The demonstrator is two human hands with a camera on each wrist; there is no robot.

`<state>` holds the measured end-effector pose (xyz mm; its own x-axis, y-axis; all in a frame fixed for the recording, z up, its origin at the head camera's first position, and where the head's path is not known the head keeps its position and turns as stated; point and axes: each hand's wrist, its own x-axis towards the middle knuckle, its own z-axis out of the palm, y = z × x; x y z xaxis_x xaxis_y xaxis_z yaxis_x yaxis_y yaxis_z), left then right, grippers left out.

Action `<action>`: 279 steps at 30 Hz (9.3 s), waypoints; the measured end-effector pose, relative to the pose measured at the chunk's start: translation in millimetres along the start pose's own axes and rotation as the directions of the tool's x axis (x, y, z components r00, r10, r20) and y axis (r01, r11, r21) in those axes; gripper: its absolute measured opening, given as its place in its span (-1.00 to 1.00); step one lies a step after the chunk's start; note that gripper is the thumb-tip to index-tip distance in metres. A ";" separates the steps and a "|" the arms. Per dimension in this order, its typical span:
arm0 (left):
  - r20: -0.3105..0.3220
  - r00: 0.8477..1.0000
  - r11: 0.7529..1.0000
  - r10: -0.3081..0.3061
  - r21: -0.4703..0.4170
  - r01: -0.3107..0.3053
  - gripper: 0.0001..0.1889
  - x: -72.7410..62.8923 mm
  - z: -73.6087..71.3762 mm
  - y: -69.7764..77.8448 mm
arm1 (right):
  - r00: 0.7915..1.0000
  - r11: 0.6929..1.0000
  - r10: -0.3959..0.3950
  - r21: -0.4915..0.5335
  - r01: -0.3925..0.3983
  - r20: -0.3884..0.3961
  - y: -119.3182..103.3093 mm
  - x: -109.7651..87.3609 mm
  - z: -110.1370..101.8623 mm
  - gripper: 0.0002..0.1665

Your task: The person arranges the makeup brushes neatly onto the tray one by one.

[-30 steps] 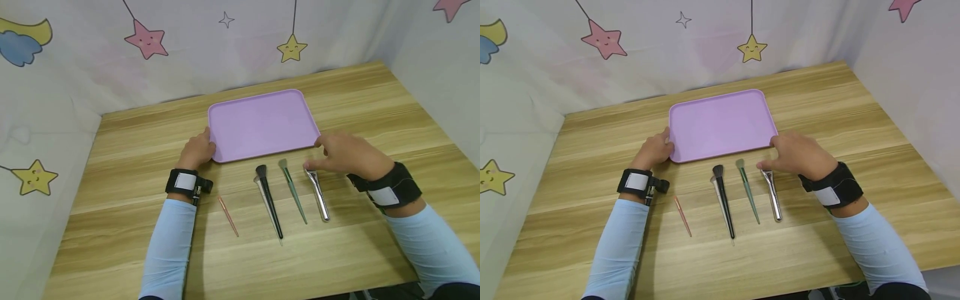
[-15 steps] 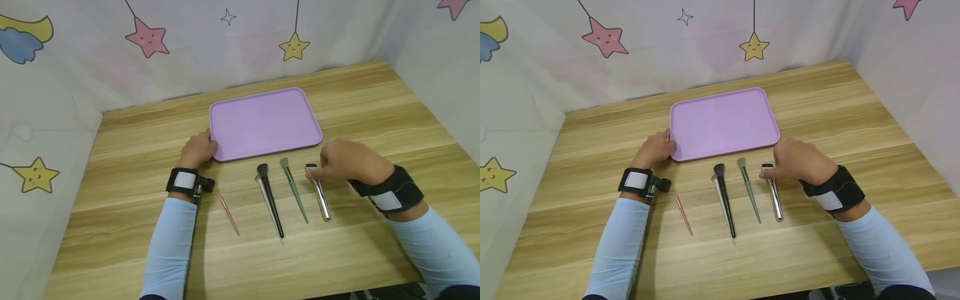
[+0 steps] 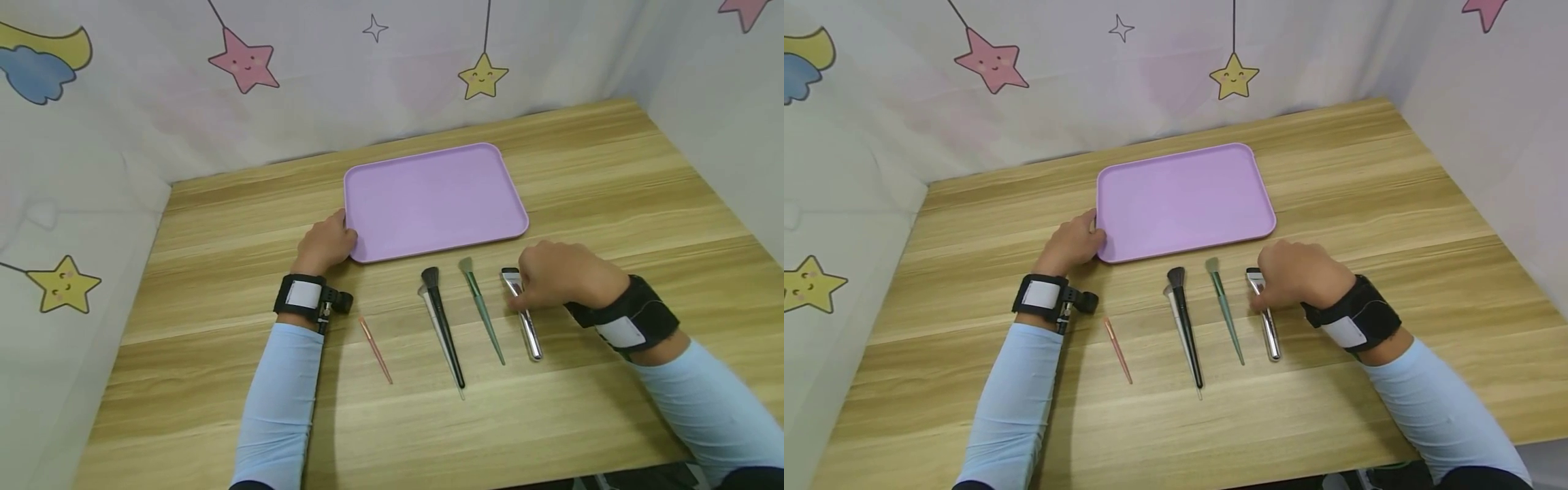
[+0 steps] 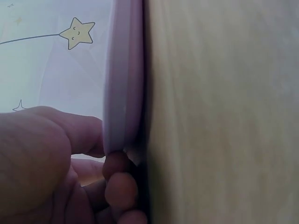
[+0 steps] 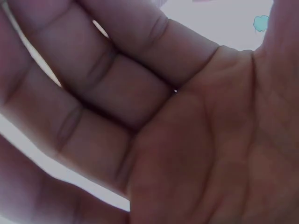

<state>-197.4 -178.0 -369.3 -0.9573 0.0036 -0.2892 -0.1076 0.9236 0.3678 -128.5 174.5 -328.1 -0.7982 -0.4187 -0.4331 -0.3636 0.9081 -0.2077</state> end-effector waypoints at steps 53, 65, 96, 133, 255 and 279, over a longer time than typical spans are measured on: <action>-0.035 0.999 0.995 0.028 -0.095 -0.032 -0.25 3.1 3.6 6.0 | 0.938 0.982 -0.040 0.161 0.101 -0.344 8.6 25.9 -16.6 -0.73; -0.043 0.999 0.995 0.033 -0.090 -0.036 -0.25 1.7 3.9 8.9 | 0.916 0.974 -0.003 0.207 0.093 -0.401 15.0 34.0 -22.5 -0.64; -0.044 0.999 0.995 0.015 -0.097 -0.019 -0.24 0.5 5.5 6.1 | 0.908 0.962 0.067 0.268 0.051 -0.413 32.9 55.6 -28.4 -0.61; -0.054 0.999 0.996 -0.001 -0.089 -0.004 -0.24 3.2 4.9 3.5 | 0.918 0.948 0.104 0.316 0.025 -0.384 40.8 84.5 -34.9 -0.57; -0.039 0.999 0.994 -0.001 -0.106 -0.003 -0.23 5.0 1.4 11.0 | 0.986 0.985 -0.158 0.079 0.154 0.045 -22.8 34.5 -28.1 -0.62; -0.048 0.999 0.996 -0.005 -0.092 0.001 -0.25 3.0 5.0 8.3 | 0.975 0.979 -0.200 -0.012 0.202 0.101 -36.2 39.9 -8.1 -0.66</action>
<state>-199.8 -168.3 -371.5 -0.9685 -0.0195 -0.2482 -0.1325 0.8845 0.4474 -151.1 125.0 -330.8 -0.6568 -0.5901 -0.4694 -0.5228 0.8050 -0.2805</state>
